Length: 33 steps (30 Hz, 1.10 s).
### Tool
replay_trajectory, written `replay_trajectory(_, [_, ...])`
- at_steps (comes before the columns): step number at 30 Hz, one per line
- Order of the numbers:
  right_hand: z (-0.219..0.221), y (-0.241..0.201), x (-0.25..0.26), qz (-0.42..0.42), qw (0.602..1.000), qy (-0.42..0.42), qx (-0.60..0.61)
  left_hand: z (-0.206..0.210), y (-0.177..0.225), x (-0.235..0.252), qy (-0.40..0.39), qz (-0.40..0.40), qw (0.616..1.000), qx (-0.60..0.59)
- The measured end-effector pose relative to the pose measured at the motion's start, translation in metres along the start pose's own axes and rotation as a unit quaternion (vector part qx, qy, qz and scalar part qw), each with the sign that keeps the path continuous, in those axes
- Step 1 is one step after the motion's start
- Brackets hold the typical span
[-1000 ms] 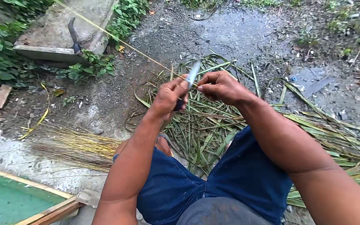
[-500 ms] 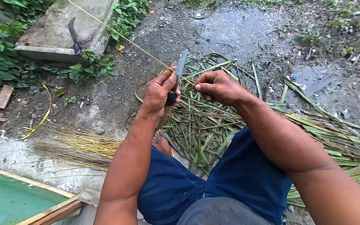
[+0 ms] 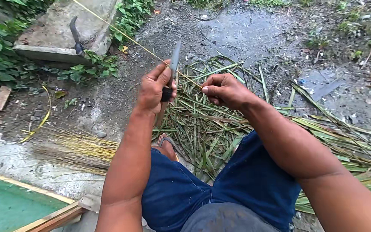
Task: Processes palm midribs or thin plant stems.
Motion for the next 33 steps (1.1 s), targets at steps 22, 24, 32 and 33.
replay_trajectory(22, [0.005, 0.002, 0.0, 0.006, 0.999, -0.037, -0.021, -0.018, 0.001, 0.0, 0.05, 0.003, 0.999, -0.017])
replay_trajectory(24, [0.005, 0.003, 0.002, 0.006, 0.999, -0.038, -0.021, 0.008, -0.008, -0.008, -0.009, -0.021, 0.999, 0.023])
replay_trajectory(32, [0.004, 0.003, 0.003, 0.014, 1.0, -0.014, -0.008, 0.006, -0.005, -0.001, 0.002, -0.013, 1.0, 0.008])
replay_trajectory(33, [0.004, 0.004, 0.004, 0.017, 1.0, -0.006, -0.004, 0.02, -0.011, -0.005, -0.02, -0.027, 0.999, 0.031])
Point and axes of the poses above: each hand's wrist, its own x-axis towards the middle knuckle, its own z-axis out of the palm, y = z × x, the point moved 10 cm from there along x, towards the middle knuckle, and after that the axes turned 4 degrees about -y, right-handed, at the moved point
